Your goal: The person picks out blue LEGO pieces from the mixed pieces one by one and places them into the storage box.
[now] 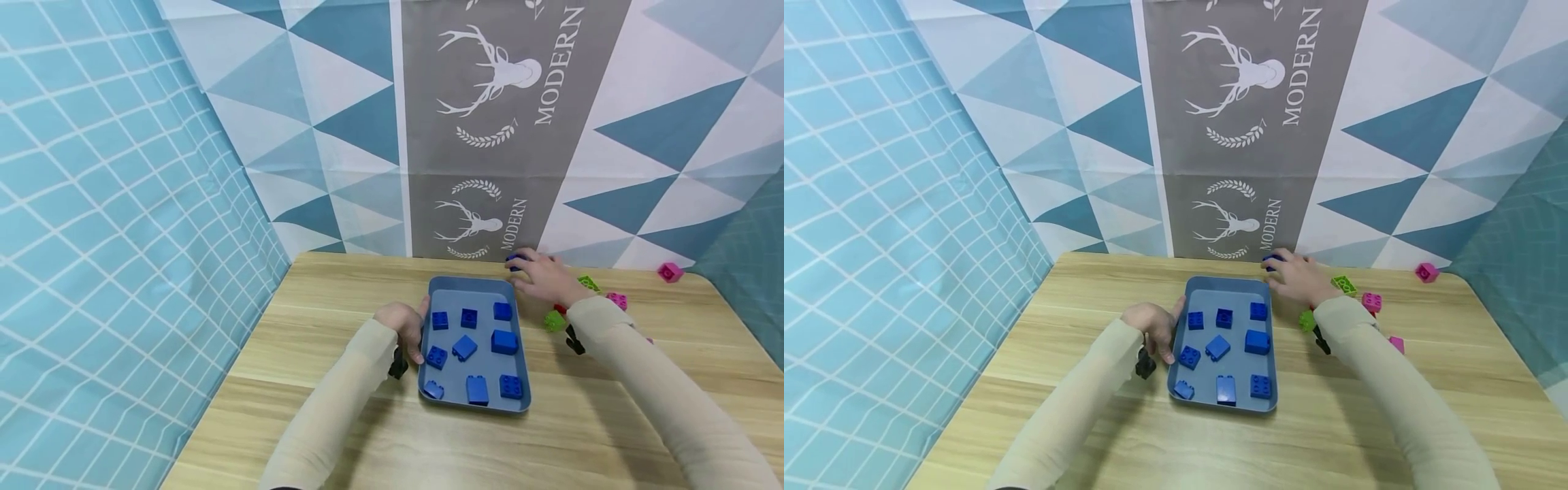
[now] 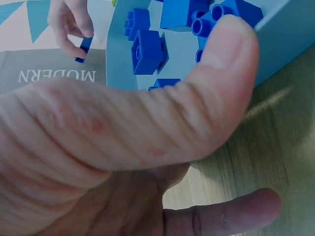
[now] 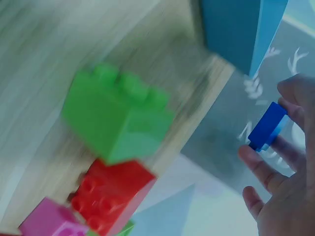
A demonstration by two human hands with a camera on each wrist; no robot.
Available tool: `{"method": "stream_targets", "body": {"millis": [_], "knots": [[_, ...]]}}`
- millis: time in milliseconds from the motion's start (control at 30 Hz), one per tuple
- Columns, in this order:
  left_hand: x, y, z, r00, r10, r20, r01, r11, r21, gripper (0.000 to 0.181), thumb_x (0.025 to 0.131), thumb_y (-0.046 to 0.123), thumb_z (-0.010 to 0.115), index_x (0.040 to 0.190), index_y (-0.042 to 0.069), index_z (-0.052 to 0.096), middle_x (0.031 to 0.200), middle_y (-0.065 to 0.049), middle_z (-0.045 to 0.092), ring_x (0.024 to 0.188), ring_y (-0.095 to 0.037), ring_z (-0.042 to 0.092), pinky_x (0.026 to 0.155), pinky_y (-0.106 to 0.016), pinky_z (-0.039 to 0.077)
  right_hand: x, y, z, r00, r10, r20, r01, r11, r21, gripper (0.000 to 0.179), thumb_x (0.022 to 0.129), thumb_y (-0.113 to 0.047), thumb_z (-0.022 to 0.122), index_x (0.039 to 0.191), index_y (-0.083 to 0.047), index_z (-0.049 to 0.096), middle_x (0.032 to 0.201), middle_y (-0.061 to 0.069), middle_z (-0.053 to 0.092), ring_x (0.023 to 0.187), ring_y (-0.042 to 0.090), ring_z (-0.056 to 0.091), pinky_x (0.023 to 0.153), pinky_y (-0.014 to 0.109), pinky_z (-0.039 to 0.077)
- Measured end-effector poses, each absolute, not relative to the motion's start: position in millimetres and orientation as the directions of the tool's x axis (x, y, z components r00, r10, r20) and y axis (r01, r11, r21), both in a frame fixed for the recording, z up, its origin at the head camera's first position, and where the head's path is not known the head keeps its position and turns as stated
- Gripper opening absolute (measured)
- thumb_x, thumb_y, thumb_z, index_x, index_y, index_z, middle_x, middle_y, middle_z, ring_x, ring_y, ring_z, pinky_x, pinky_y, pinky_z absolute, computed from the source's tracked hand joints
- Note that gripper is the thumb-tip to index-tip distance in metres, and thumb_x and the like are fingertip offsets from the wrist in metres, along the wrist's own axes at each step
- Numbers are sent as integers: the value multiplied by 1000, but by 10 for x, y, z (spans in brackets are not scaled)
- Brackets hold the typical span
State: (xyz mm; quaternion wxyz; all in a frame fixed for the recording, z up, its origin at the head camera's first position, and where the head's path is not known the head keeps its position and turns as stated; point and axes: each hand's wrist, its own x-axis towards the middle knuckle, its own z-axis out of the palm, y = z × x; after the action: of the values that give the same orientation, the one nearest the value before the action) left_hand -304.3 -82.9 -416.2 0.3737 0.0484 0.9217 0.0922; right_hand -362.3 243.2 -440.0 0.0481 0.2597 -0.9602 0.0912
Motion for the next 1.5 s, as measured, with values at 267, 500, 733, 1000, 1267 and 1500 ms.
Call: {"method": "stream_targets", "body": {"millis": [267,500,733,1000,1267,1500], "knots": [[-3050,-813,-4156,-714,147,-685,32,984,178,141,69,35,94,161,45,-13,120,-17,68,82,-20,65,67,-36,57,-3514,2106,-4460,-821,-554,136,-569,810,-138,40,97,-23,68,135,-14,66,149,22,48,133,43,51,101,67,34],[-3033,-821,-4139,-713,162,-682,18,977,214,141,69,33,94,161,44,-12,109,-19,68,85,-23,66,69,-40,59,-3425,1890,-4509,-790,-601,122,-613,779,-129,40,95,-19,70,135,-13,66,148,23,49,135,43,48,107,72,32],[-3041,-857,-4164,-721,174,-671,13,971,238,141,69,32,95,162,42,-11,110,-20,70,83,-23,67,69,-40,59,-3360,1673,-4518,-778,-626,64,-627,762,-162,50,93,-15,74,142,-15,62,146,23,50,131,41,52,109,71,34],[-3039,-832,-4166,-717,169,-677,21,975,220,142,68,34,94,161,44,-13,131,-17,66,83,-21,65,70,-36,57,-3384,1572,-4533,-787,-616,2,-607,774,-179,55,91,-8,75,144,-13,60,149,27,46,135,43,49,110,70,35],[-3068,-853,-4202,-709,213,-673,65,969,239,146,66,33,96,161,43,-14,122,-15,68,79,-19,63,69,-34,55,-3430,1518,-4568,-763,-646,2,-643,759,-100,55,88,0,75,140,-13,64,131,23,55,117,36,58,101,67,45],[-3050,-872,-4180,-705,178,-687,21,973,230,142,69,31,94,160,45,-15,151,-20,50,75,-18,61,65,-33,54,-3451,1502,-4658,-780,-626,-15,-622,777,-93,58,90,0,72,145,-15,60,131,26,50,81,28,62,82,52,56]]}}
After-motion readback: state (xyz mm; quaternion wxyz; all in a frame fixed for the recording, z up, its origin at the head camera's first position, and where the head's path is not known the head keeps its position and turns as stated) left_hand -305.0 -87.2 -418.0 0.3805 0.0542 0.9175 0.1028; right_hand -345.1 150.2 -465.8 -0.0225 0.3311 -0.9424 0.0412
